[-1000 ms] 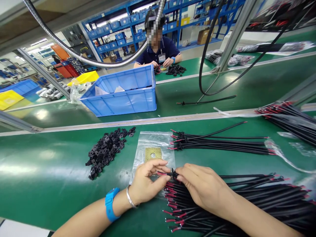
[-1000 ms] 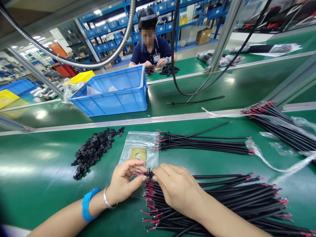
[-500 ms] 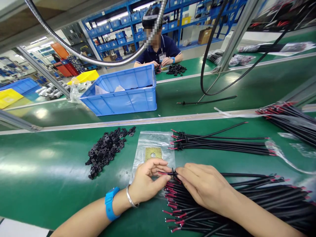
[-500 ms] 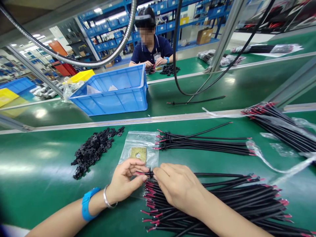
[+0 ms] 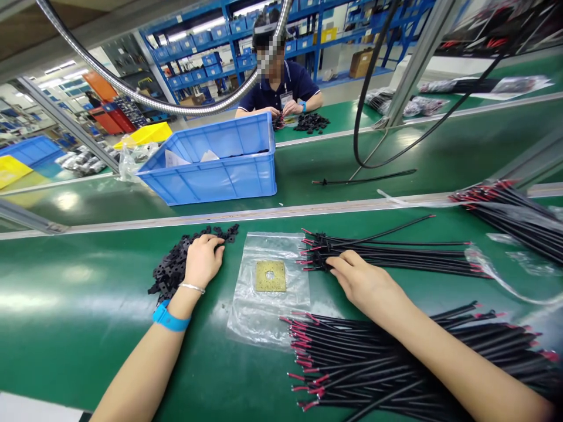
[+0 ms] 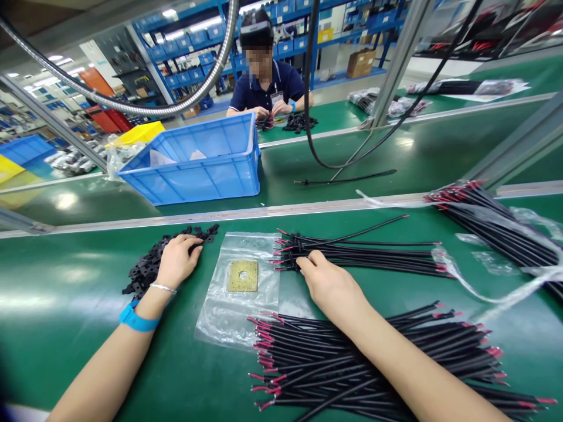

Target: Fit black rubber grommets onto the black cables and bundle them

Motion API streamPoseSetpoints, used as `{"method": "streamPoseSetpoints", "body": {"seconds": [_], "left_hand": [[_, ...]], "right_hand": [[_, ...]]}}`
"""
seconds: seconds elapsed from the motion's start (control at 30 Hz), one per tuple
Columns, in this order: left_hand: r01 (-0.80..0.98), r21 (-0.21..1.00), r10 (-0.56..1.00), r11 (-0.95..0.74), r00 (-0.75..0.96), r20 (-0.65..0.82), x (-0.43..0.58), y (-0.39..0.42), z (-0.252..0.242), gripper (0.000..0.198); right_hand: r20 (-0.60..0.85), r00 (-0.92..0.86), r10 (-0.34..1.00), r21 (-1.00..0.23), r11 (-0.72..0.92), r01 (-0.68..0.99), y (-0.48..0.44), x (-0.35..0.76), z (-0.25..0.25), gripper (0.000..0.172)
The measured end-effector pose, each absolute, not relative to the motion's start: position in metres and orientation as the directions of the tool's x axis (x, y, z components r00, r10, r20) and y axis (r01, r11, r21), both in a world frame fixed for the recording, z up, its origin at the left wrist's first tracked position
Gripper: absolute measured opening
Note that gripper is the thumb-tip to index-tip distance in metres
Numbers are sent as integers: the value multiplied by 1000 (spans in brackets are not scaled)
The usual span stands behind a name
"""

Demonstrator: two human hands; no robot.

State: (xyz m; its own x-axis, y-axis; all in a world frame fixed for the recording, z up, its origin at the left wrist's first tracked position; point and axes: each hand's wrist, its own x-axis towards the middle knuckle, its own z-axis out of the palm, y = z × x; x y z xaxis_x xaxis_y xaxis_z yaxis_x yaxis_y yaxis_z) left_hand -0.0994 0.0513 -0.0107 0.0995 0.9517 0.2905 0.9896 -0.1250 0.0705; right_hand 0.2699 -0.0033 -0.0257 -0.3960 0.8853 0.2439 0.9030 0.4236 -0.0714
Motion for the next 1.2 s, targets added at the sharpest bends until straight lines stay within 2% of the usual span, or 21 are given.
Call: {"method": "streamPoseSetpoints", "body": {"seconds": [0.17,0.3,0.4,0.5,0.6,0.63,0.67,0.73,0.77,0.8,0.83,0.9,0.97,1.07,1.2], "left_hand": [[995,69,954,-78,55,296,-96,52,-8,26],[998,37,952,-58,44,302,-97,49,-3,29],[998,10,954,-70,63,293,-97,45,2,25],[997,20,947,-70,60,316,-96,42,9,22],[997,52,926,-58,34,375,-91,39,15,23],[992,107,916,-60,12,401,-88,37,17,23],[974,215,909,-70,-27,417,-84,35,18,23],[805,586,927,-89,-148,345,-73,30,19,21],[619,782,951,-71,-194,240,-66,26,19,22],[392,920,974,-18,-201,105,-58,22,19,24],[177,982,985,61,-169,-31,-51,17,19,28],[-118,969,973,216,-50,-223,-36,8,19,33],[-242,917,949,316,62,-310,-24,0,19,37],[-270,895,935,354,123,-333,-12,-8,17,41],[-161,946,958,280,104,-266,-4,-11,12,35]], "right_hand": [[204,-420,884,-130,449,884,-13,272,-8,22],[-29,-563,826,-344,520,781,-29,270,20,15],[-184,-644,742,-422,532,734,-38,266,33,13],[-233,-670,705,-468,522,713,-40,264,35,19],[-244,-681,691,-536,489,688,-40,265,33,11],[-239,-682,691,-546,485,683,-41,265,33,10],[-229,-683,694,-550,486,679,-41,266,33,10],[-201,-686,699,-556,496,668,-43,268,37,13],[-189,-691,698,-571,494,656,-44,269,40,13],[-176,-696,696,-596,488,638,-45,270,43,13],[-157,-696,701,-624,475,620,-46,271,47,13],[-92,-668,738,-669,451,591,-46,272,54,14],[-5,-609,793,-683,442,581,-46,272,59,15],[93,-530,843,-676,445,588,-44,272,57,17],[142,-508,850,-666,462,586,-41,270,48,16]]}}
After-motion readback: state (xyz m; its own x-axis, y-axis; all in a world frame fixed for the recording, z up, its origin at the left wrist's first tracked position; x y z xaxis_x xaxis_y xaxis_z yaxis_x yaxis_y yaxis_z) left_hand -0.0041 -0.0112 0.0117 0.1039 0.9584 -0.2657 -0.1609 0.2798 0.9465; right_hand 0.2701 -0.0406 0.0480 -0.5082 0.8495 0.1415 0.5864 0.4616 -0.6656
